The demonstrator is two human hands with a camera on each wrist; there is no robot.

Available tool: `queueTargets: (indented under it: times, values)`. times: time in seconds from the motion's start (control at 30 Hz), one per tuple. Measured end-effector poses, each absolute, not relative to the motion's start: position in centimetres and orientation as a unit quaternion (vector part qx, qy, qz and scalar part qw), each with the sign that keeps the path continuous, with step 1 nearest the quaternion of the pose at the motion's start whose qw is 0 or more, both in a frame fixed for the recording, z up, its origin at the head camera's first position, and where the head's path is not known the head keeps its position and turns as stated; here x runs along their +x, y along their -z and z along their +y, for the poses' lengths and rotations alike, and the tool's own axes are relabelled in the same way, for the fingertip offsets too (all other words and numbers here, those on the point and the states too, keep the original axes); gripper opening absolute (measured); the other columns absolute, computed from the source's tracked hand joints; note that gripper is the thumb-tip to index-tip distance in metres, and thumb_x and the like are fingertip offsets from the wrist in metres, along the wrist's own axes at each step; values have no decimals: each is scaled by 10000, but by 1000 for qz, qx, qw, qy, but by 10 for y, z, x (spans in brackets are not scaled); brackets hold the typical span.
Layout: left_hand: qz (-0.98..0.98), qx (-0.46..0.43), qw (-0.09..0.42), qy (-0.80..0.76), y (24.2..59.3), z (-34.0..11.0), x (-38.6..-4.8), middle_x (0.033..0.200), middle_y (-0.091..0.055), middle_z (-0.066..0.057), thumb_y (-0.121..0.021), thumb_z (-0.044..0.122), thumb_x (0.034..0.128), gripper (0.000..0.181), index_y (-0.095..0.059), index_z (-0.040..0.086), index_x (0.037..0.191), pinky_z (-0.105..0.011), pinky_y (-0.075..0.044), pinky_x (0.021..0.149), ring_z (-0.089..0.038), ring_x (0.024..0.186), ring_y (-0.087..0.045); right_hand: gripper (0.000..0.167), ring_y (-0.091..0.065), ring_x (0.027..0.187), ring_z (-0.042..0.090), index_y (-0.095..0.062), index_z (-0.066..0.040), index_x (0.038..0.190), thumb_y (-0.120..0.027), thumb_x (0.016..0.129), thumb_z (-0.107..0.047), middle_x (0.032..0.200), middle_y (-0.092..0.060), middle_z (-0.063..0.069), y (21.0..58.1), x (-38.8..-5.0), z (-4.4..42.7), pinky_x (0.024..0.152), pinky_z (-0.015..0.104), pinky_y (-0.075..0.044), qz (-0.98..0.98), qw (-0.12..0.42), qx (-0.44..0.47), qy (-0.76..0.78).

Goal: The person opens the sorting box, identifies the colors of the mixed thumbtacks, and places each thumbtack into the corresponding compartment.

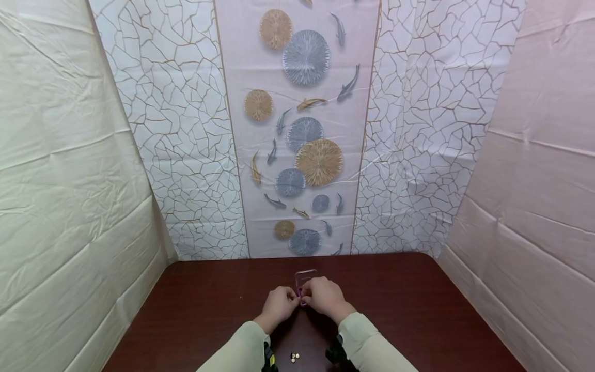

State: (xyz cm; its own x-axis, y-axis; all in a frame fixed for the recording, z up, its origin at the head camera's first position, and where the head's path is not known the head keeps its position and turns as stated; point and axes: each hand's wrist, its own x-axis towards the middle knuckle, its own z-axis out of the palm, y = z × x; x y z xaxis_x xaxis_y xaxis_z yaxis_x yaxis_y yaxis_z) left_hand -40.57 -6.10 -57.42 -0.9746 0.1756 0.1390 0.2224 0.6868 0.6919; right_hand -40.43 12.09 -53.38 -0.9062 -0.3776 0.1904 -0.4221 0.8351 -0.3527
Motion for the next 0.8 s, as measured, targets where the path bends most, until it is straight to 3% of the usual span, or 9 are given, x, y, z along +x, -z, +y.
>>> queueTargets:
  times: [0.13,0.5,0.8]
  values:
    - [-917,-106,34,382,574,-62,-406,722,-653,75,-788,198,1022,223,-751,179,803,-324,-487,589,-125,627,-582,43,-624,684,58,-879,-212,975,-843,995,-220,977,-795,-68,532,-403,124,610,349,-548,-953,60,217,-204]
    - [-919,-102,26,381,572,-60,-405,755,-680,68,-778,179,1019,210,-782,155,810,-324,-500,608,-119,645,-587,46,-685,764,78,-879,-188,1002,-845,992,-218,902,-770,-100,535,-397,138,669,368,-590,-952,63,206,-219]
    - [-916,-99,28,389,572,-57,-405,719,-666,65,-770,148,1004,232,-759,153,772,-313,-478,580,-125,624,-585,55,-673,809,-21,-862,-203,968,-842,989,-157,903,-761,-182,537,-369,150,732,288,-589,-913,6,318,-257]
